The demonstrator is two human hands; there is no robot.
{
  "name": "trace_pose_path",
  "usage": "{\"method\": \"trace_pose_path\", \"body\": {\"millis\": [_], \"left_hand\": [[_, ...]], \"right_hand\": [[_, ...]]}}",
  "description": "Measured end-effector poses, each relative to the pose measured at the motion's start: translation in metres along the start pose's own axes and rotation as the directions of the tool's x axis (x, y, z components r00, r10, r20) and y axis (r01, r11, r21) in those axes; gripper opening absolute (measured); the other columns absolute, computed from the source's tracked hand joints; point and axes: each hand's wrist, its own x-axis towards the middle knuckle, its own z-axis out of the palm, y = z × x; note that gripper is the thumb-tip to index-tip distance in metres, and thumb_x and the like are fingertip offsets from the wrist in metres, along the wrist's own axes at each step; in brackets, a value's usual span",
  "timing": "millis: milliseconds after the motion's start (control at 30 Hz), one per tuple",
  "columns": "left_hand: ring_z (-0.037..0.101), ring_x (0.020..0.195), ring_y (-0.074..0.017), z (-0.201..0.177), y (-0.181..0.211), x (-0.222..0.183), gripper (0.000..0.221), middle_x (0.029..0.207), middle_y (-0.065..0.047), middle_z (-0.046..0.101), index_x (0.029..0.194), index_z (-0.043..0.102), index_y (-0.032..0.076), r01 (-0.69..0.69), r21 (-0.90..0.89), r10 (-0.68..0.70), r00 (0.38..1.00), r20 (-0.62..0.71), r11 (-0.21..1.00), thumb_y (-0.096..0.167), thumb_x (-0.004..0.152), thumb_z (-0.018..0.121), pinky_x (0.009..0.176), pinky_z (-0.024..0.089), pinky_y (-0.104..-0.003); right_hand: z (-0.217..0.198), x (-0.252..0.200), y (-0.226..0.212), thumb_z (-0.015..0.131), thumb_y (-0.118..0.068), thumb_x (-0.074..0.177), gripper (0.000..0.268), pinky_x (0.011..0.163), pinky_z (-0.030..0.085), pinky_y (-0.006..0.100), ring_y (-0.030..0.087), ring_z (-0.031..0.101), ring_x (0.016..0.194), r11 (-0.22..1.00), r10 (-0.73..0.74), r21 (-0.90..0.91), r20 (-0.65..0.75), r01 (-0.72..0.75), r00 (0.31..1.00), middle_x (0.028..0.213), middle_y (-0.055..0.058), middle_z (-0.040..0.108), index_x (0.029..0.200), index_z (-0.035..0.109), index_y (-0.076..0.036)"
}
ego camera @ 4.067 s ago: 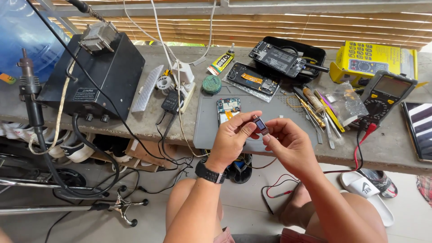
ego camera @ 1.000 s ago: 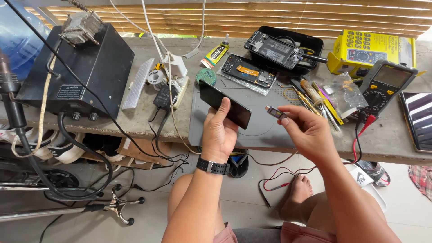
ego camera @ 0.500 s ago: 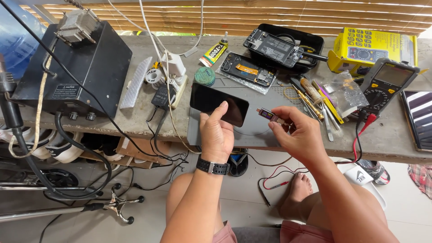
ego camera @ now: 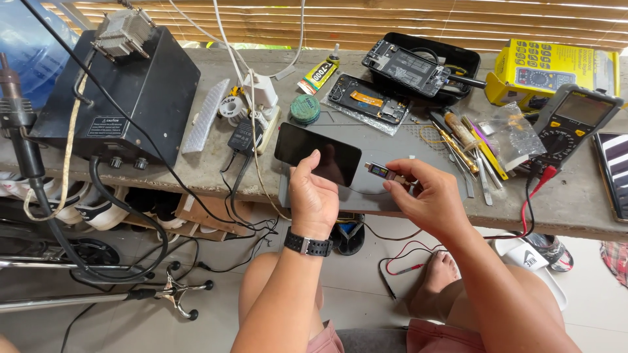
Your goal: Connecting a new smartphone display to a motherboard and testing it for functionality at a repair station.
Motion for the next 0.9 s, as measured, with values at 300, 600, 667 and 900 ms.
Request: {"method": "trace_pose_path", "body": {"millis": [300,600,667,900], "left_hand": [[0.041,0.168,-0.022,-0.007,-0.006,0.015,0.034,0.164,-0.01,0.052,0.108,0.067,0.025,0.025,-0.031,-0.025,1.0,0.004,0.999,0.017,0.089,0.093,0.14,0.025,-0.052],[0.052,0.162,-0.0222,-0.023,-0.015,0.047,0.045,0.171,-0.014,0.051,0.127,0.067,0.025,0.042,-0.045,-0.041,0.999,0.032,0.998,0.017,0.09,0.093,0.14,0.029,-0.052],[0.052,0.163,-0.0232,-0.022,-0.015,0.045,0.048,0.172,-0.015,0.051,0.13,0.067,0.024,0.045,-0.05,-0.044,0.998,0.034,0.998,0.017,0.09,0.093,0.14,0.029,-0.053],[0.064,0.15,-0.028,-0.024,-0.02,0.053,0.053,0.154,-0.019,0.062,0.133,0.064,0.021,0.083,-0.092,-0.076,0.995,0.071,0.992,0.014,0.09,0.094,0.133,0.044,-0.053]], "right_hand": [[0.017,-0.009,0.003,0.089,-0.004,0.097,0.031,0.068,0.067,0.037,0.023,0.077,0.089,0.998,0.066,0.02,0.004,-0.066,0.998,0.1,0.018,0.087,0.127,0.087,-0.008],[0.019,-0.012,0.005,0.089,-0.001,0.096,0.03,0.07,0.07,0.041,0.027,0.079,0.089,0.998,0.067,0.023,-0.016,-0.067,0.998,0.102,0.02,0.086,0.126,0.088,-0.005],[0.019,-0.013,0.004,0.09,-0.002,0.096,0.03,0.07,0.069,0.04,0.026,0.079,0.088,0.998,0.061,0.026,-0.02,-0.06,0.998,0.102,0.02,0.087,0.125,0.088,-0.005],[0.022,-0.016,0.011,0.091,-0.004,0.097,0.028,0.066,0.067,0.032,0.018,0.078,0.087,0.999,0.028,0.025,-0.076,-0.026,0.997,0.102,0.011,0.087,0.124,0.087,-0.01]]}}
